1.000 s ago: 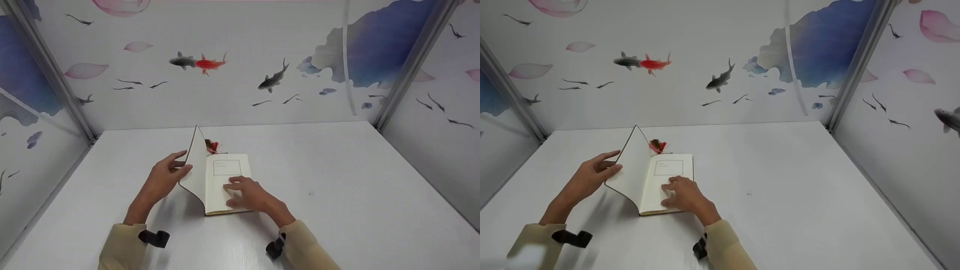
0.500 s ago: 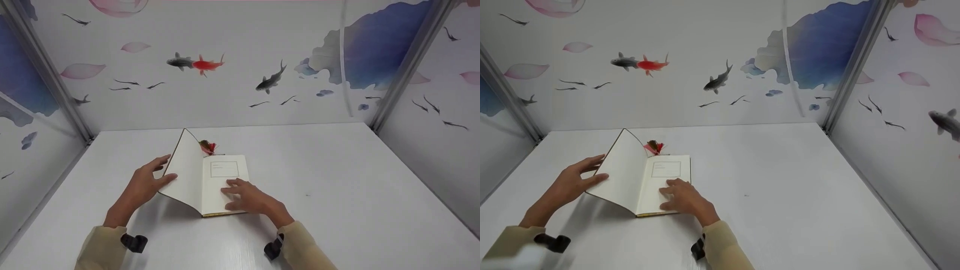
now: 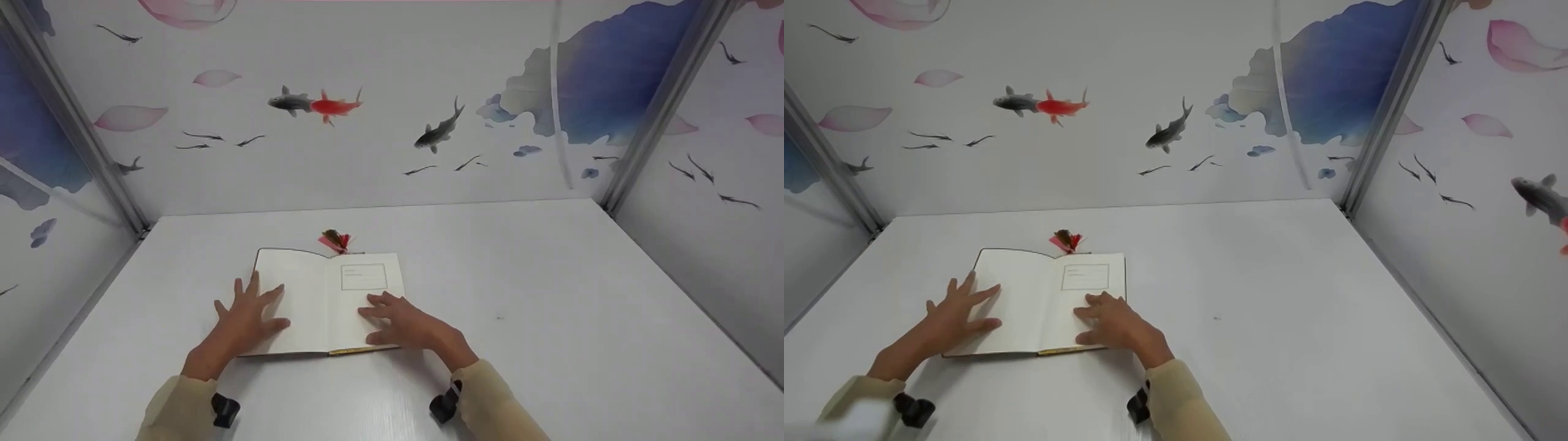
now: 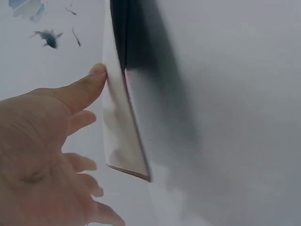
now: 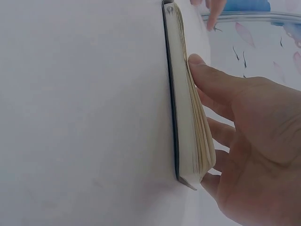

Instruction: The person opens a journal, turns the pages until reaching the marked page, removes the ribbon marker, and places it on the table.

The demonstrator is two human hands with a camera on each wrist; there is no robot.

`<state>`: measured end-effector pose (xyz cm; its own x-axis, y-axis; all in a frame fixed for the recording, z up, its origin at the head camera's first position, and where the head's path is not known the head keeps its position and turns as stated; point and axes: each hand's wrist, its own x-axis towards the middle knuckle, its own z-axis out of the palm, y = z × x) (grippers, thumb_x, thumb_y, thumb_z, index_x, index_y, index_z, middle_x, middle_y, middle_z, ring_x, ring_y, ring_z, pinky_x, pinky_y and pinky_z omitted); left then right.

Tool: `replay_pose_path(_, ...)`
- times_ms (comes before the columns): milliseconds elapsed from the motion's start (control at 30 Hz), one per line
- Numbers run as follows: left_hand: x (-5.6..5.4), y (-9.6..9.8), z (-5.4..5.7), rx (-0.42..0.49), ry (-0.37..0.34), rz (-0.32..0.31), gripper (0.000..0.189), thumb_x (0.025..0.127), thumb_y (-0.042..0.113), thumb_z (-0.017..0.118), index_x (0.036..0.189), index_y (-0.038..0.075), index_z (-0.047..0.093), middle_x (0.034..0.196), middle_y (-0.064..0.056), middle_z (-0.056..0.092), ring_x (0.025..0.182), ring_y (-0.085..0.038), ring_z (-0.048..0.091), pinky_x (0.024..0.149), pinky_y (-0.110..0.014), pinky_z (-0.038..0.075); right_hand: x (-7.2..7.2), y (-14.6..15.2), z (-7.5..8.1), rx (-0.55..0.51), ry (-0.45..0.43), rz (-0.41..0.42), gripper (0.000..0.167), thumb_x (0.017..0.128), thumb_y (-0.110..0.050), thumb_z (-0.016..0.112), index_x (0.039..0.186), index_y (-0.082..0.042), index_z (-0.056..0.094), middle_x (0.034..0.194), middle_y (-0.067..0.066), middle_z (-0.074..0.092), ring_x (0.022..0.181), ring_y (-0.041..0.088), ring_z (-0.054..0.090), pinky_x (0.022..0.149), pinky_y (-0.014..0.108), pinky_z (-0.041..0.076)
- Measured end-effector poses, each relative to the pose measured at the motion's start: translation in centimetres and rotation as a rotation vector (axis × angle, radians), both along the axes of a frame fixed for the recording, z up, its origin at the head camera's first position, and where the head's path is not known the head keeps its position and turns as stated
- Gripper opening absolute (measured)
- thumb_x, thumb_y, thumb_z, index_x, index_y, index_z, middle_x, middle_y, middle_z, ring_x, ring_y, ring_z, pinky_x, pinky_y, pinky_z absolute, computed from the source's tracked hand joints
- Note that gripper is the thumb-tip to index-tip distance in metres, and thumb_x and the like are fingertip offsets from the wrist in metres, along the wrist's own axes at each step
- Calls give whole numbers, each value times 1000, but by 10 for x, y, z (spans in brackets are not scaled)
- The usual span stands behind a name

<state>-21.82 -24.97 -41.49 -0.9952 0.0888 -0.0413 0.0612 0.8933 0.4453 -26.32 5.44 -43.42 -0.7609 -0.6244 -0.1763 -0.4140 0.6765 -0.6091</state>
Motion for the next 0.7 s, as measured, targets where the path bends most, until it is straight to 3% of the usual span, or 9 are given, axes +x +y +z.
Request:
replay_pose_path(200, -4, 14, -11, 35, -101, -64, 73, 96, 37, 65, 156, 8, 34, 164, -32, 8, 150, -56, 0, 112, -79, 0, 0, 0, 2, 17, -8, 5, 61, 96, -32, 68, 152, -22, 46, 167, 2, 27, 158, 32, 13, 124, 56, 20)
replay_pose_path(400, -13, 27, -16, 11, -126, -124, 71, 101, 36, 59, 157, 5, 29, 165, -30, 8, 151, -55, 1, 116, -75, 6, -2, 2, 5, 68, -18, -4, 61, 96, -33, 67, 153, -27, 44, 168, -3, 24, 159, 27, 9, 126, 55, 14)
replay_pose_path(700, -14, 46, -13, 67, -148, -142, 59, 101, 22, 60, 155, 11, 38, 166, -27, 11, 150, -56, -3, 119, -71, 2, -2, 3, 1, 57, -4, 43, 60, 98, -33, 64, 154, -24, 42, 168, 1, 23, 159, 27, 7, 128, 52, 8)
